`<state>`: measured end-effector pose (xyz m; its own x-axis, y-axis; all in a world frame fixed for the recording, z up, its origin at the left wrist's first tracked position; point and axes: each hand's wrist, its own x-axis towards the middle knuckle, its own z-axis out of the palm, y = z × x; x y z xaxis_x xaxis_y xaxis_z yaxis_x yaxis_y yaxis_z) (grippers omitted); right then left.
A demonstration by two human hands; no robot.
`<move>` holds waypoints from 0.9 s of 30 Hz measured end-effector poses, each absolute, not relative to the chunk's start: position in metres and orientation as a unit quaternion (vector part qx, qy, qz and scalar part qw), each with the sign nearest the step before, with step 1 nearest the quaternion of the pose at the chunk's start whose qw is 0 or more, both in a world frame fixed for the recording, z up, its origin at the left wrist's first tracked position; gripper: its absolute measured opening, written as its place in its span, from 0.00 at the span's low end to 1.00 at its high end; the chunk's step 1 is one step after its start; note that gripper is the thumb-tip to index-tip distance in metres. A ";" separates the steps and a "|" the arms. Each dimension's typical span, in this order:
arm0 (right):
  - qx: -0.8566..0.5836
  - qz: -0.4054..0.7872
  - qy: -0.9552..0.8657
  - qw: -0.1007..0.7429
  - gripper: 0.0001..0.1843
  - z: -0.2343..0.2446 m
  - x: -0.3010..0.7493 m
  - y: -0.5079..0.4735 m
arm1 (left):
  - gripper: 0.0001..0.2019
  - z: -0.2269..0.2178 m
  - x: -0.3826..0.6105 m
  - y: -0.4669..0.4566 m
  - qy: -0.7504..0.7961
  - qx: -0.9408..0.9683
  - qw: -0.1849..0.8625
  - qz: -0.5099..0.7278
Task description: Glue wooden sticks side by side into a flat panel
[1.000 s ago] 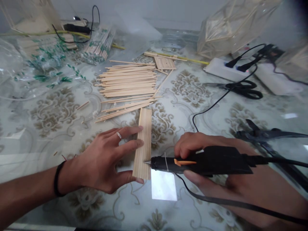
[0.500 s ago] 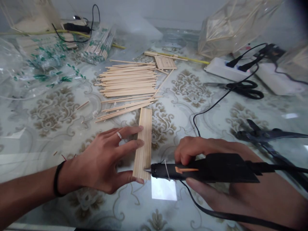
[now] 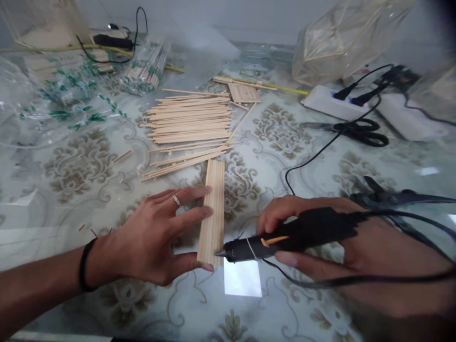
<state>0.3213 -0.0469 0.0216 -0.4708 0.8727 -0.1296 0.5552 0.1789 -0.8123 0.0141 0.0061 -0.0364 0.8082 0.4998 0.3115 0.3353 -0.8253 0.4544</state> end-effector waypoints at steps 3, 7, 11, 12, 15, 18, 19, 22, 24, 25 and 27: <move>-0.486 0.438 -0.732 0.191 0.08 0.021 0.328 -0.040 | 0.30 -0.037 0.015 0.006 0.228 0.930 0.193 0.215; -0.524 0.400 -0.724 0.203 0.09 0.019 0.332 -0.042 | 0.31 -0.037 0.015 0.007 0.220 0.933 0.184 0.216; -0.535 0.343 -0.745 0.202 0.11 0.019 0.330 -0.047 | 0.32 -0.037 0.016 0.008 0.209 0.936 0.170 0.228; -0.530 0.330 -0.754 0.205 0.11 0.019 0.328 -0.047 | 0.32 -0.037 0.016 0.008 0.209 0.935 0.170 0.230; -0.511 0.293 -0.781 0.209 0.07 0.022 0.325 -0.048 | 0.33 -0.037 0.017 0.008 0.206 0.935 0.173 0.231; -0.492 0.285 -0.797 0.204 0.05 0.024 0.323 -0.049 | 0.33 -0.037 0.016 0.008 0.208 0.934 0.176 0.231; -0.487 0.290 -0.799 0.201 0.05 0.024 0.323 -0.050 | 0.33 -0.037 0.016 0.008 0.209 0.934 0.176 0.230; -0.485 0.314 -0.793 0.193 0.05 0.023 0.323 -0.053 | 0.33 -0.038 0.015 0.008 0.209 0.934 0.177 0.227; -0.488 0.331 -0.785 0.187 0.06 0.022 0.324 -0.055 | 0.33 -0.038 0.015 0.008 0.209 0.935 0.178 0.226; -0.489 0.341 -0.781 0.184 0.07 0.022 0.324 -0.056 | 0.33 -0.038 0.015 0.008 0.209 0.935 0.177 0.225; -0.490 0.360 -0.773 0.182 0.07 0.022 0.324 -0.058 | 0.33 -0.038 0.016 0.008 0.209 0.936 0.175 0.224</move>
